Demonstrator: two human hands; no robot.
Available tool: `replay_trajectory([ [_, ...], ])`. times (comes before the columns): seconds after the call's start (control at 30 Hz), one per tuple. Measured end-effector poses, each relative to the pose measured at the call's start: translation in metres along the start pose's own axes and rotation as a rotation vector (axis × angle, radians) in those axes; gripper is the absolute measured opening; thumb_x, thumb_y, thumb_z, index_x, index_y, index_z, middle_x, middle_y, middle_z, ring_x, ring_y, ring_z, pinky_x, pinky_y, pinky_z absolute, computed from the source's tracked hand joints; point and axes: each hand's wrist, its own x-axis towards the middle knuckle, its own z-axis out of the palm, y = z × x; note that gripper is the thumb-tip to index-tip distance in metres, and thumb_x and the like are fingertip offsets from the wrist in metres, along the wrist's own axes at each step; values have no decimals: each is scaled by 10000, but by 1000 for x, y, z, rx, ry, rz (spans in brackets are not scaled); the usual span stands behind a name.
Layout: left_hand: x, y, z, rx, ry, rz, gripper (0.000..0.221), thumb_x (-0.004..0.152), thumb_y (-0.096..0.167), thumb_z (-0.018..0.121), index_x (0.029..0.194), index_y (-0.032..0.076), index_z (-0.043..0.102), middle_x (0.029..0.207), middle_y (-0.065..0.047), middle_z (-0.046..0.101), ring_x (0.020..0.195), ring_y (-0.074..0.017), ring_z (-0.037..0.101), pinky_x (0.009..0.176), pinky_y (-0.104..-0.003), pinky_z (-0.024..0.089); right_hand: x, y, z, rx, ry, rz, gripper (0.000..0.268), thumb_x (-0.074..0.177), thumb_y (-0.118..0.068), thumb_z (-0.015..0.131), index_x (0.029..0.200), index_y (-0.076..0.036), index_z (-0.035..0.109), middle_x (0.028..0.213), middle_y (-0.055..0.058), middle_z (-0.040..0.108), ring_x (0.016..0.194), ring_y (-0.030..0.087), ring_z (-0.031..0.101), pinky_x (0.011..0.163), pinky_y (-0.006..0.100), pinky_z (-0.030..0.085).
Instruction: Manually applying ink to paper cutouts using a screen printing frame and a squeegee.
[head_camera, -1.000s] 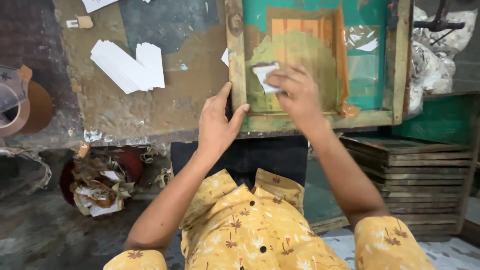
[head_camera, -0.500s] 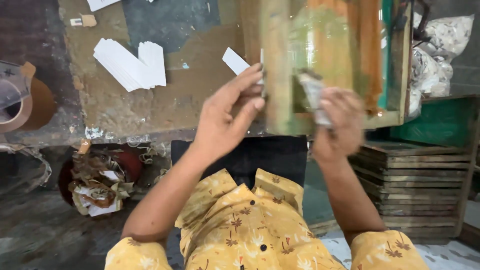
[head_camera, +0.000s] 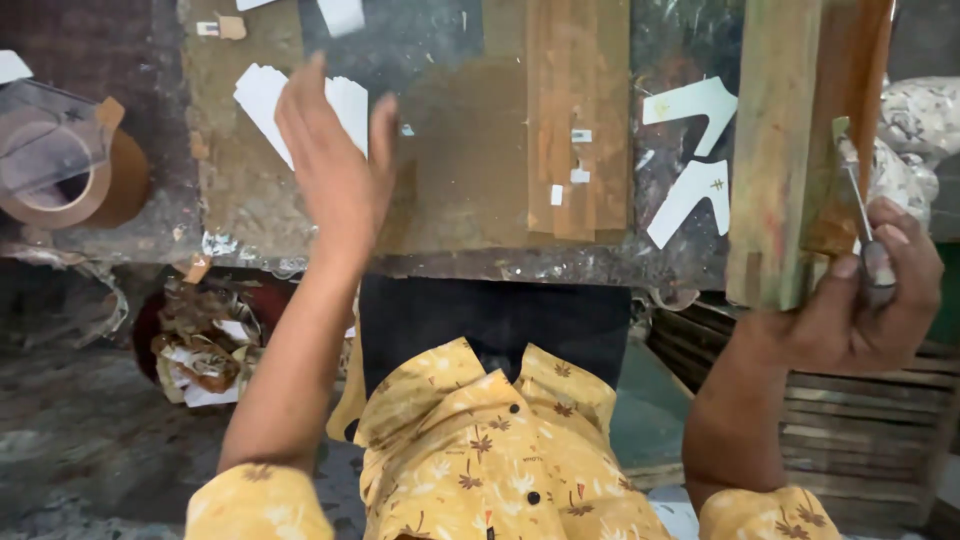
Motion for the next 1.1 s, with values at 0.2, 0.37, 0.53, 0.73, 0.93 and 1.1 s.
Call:
replay_trajectory([
  [0.2,-73,18,15,359,-309,151,901,947,516,750,1469,-136,415,1443,-311,497,1435,-486,375,1213,-670,202,-14,21,-5,79,-25,17,194,997,48,535,1161,126,604,1185,277,677,1073,390,696,1013,492,587],
  [0.37,-102,86,54,80,-624,344,906,957,603,604,1492,-99,400,1553,-289,414,1499,-432,334,1250,-585,179,0,4,7,190,32,33,236,942,39,537,1144,142,603,1152,267,667,1053,380,692,968,490,590],
  [0.53,-62,83,63,129,-712,411,859,994,632,512,1521,-37,404,1613,-218,383,1524,-386,301,1259,-554,165,-3,3,2,137,34,57,242,944,47,526,1152,138,608,1143,258,663,1042,365,694,978,489,596],
  [0.73,-54,85,101,127,-674,513,915,967,658,501,1529,-60,421,1624,-232,344,1523,-361,281,1236,-565,152,-6,-1,1,86,3,124,234,981,56,525,1193,121,598,1195,270,667,1116,361,684,1018,447,562],
  [0.93,-81,105,73,136,-739,492,939,948,688,498,1502,-67,430,1604,-239,386,1519,-363,298,1246,-560,159,-6,1,3,69,1,95,226,975,50,530,1181,109,604,1170,257,676,1094,352,692,997,451,574],
  [1.1,-45,110,25,-169,-792,390,809,1031,571,571,1520,-58,435,1563,-258,467,1501,-404,382,1249,-551,233,-23,9,14,-53,-54,-144,210,938,91,623,1145,52,627,1133,237,708,1045,354,726,933,419,597],
])
